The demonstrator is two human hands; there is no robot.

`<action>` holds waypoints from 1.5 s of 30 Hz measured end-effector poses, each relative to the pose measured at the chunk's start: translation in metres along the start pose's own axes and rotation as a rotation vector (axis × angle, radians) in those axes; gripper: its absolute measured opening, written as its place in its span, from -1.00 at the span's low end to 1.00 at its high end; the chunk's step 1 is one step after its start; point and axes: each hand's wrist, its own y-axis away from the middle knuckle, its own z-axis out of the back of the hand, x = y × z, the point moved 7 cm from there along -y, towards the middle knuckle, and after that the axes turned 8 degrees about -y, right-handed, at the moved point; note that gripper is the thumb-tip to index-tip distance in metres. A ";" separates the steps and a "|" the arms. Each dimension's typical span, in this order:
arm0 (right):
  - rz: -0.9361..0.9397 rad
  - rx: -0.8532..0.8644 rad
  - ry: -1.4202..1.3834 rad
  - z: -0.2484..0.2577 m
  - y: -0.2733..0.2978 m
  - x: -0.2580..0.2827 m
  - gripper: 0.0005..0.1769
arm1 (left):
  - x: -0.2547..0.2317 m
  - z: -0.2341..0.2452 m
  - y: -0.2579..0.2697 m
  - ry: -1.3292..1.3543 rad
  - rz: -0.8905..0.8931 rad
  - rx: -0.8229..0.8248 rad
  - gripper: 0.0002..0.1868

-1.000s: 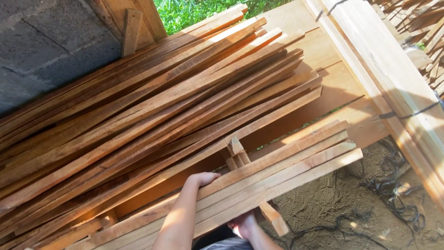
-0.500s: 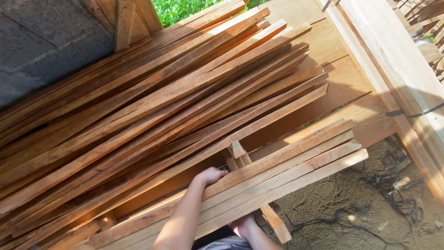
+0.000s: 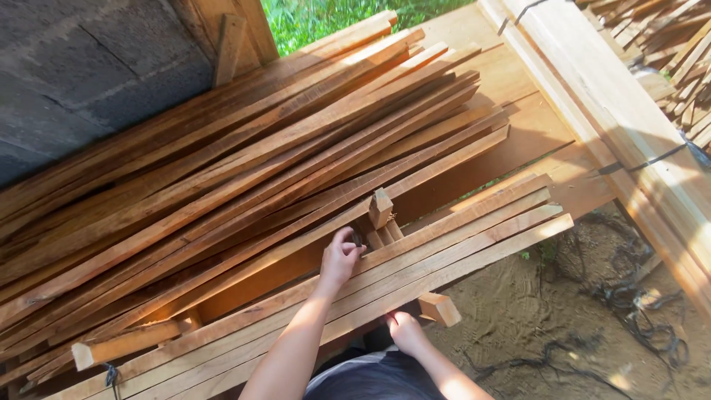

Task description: The person gathers several thin wooden planks and aligns them on a wooden rack. They then use black plastic ties to secure the planks together, wrapping the ties around the bundle and twisting them to tighten the hold. The person repeats this process for a second bundle of planks.

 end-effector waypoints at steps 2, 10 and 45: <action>0.133 -0.015 -0.003 0.030 0.029 0.064 -0.68 | -0.015 0.011 0.009 -0.023 -0.022 -0.013 -0.69; 0.383 0.057 -0.269 0.062 0.081 0.169 -0.70 | 0.005 0.006 0.023 0.085 -0.065 -0.099 -0.78; 0.572 -0.395 -0.220 0.044 -0.001 0.212 -0.72 | -0.022 0.021 0.013 -0.009 -0.253 -0.263 -0.90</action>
